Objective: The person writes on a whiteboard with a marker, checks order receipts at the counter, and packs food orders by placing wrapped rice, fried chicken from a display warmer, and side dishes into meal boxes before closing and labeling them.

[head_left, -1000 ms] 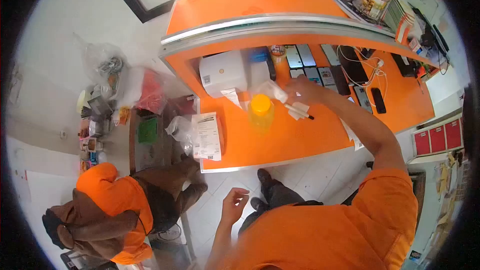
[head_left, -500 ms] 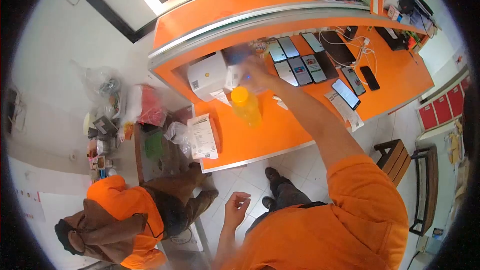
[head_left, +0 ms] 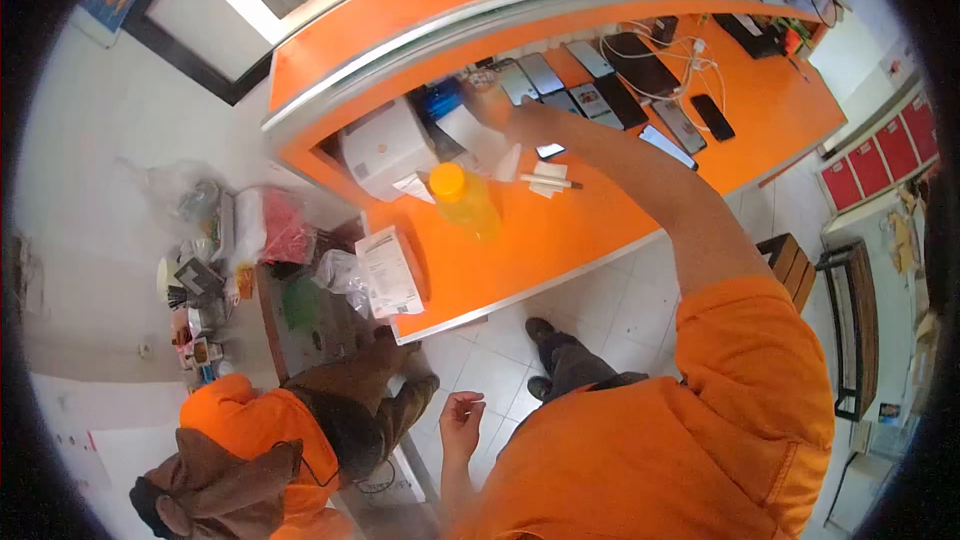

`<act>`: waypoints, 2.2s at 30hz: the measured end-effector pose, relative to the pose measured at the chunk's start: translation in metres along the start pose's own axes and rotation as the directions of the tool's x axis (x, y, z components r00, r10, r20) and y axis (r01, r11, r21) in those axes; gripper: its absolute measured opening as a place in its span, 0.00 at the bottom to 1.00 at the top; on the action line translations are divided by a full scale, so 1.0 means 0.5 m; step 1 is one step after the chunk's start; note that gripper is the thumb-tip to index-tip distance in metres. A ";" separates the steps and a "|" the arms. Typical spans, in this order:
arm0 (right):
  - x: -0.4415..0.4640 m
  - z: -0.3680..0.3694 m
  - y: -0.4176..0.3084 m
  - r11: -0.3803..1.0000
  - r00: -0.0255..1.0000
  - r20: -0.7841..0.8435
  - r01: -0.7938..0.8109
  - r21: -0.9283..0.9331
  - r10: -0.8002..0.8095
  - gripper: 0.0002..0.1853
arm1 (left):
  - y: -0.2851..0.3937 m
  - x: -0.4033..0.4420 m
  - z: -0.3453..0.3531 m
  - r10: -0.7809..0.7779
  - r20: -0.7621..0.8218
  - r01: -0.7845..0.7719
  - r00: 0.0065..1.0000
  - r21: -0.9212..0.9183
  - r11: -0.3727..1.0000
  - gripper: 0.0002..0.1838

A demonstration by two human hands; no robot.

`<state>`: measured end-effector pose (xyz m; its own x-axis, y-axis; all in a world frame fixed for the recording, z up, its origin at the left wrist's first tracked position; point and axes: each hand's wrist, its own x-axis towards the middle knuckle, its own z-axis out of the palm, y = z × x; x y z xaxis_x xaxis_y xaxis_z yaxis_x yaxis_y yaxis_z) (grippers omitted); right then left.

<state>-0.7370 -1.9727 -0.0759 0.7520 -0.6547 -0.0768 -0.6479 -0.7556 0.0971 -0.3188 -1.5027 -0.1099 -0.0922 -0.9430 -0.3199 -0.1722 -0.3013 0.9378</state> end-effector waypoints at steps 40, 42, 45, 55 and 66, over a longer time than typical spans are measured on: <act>-0.343 -0.250 -0.390 0.702 0.880 -0.277 -0.085 0.707 0.385 0.16 | 0.200 0.065 0.086 0.442 0.042 -0.435 0.896 0.276 0.857 0.24; -0.383 -0.255 -0.502 0.579 0.922 -0.157 -0.085 0.811 0.354 0.15 | 0.223 0.104 0.127 0.496 0.120 -0.508 0.860 0.108 0.855 0.22; -0.415 -0.308 -0.594 0.463 0.944 -0.008 -0.155 0.873 0.329 0.14 | 0.296 0.128 0.188 0.268 0.275 -0.226 0.924 -0.174 0.958 0.18; -0.583 -0.085 -0.678 -0.353 0.548 0.326 -0.058 0.934 0.770 0.12 | 0.367 0.306 0.439 0.307 0.006 -0.285 0.952 -0.352 0.891 0.17; -0.703 0.309 -0.571 -0.521 0.397 0.573 -0.240 0.819 0.717 0.21 | 0.117 0.520 0.656 0.548 0.688 -0.872 0.476 0.449 0.194 0.16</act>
<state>-0.8354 -1.5304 -0.2300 -0.2357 -0.8149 -0.5295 0.0574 0.5322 -0.8446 -0.6747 -1.7190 -0.1825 -0.8127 -0.5169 0.2689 -0.3939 0.8274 0.4003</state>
